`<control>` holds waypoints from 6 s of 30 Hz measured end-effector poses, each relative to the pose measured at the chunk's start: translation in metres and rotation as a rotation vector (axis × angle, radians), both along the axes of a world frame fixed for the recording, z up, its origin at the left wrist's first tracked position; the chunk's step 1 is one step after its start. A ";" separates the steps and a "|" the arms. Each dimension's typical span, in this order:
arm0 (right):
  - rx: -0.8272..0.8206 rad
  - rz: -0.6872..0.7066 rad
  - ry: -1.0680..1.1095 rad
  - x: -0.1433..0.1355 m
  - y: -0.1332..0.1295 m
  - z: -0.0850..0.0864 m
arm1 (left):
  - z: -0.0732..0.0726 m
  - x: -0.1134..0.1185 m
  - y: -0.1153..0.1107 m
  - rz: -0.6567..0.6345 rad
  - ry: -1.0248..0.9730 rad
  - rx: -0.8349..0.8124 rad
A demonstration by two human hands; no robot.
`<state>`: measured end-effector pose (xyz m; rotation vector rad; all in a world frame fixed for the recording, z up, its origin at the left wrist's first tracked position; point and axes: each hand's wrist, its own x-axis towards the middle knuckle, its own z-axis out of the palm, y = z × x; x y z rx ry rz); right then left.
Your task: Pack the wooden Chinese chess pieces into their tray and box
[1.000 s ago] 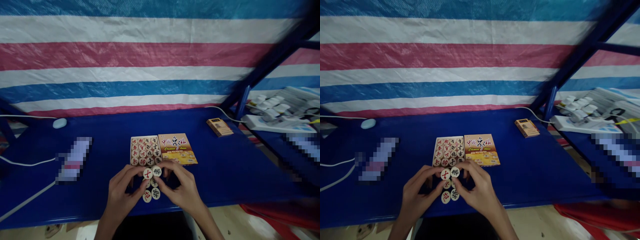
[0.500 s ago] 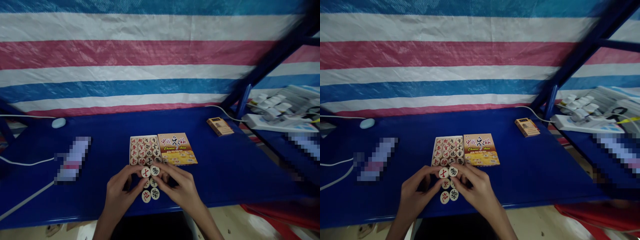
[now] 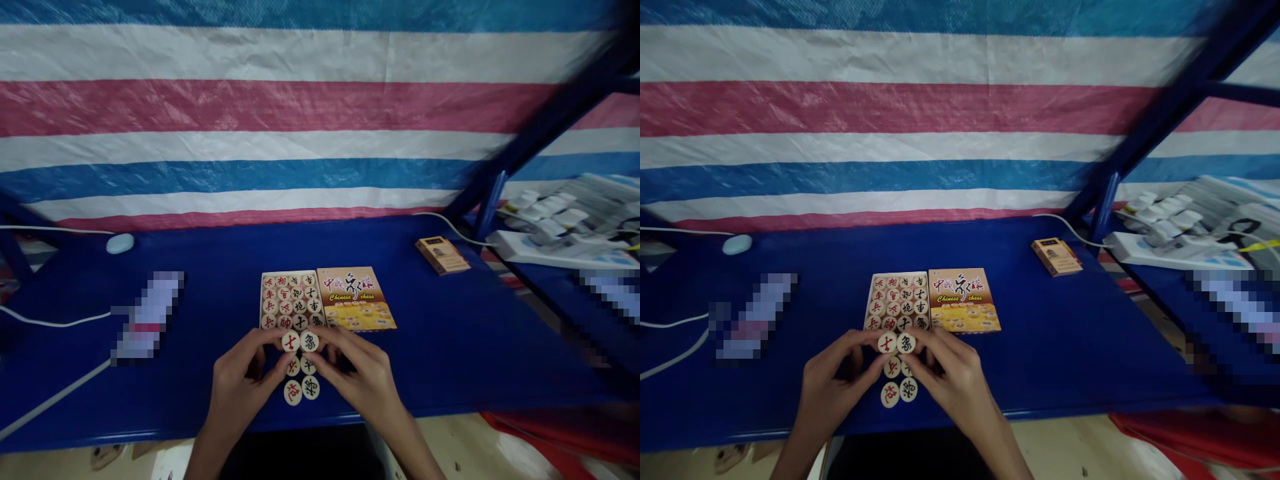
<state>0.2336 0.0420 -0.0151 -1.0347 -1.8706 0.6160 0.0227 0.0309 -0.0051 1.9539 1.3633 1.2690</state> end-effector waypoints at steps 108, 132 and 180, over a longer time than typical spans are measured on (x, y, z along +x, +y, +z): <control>0.014 -0.008 0.009 -0.006 0.001 0.005 | 0.000 0.001 0.001 -0.059 -0.029 0.000; 0.020 -0.047 0.023 -0.006 0.003 0.005 | 0.002 0.002 0.005 -0.005 -0.045 0.026; 0.015 -0.035 0.026 -0.007 0.002 0.006 | -0.003 0.001 0.003 -0.018 -0.040 -0.020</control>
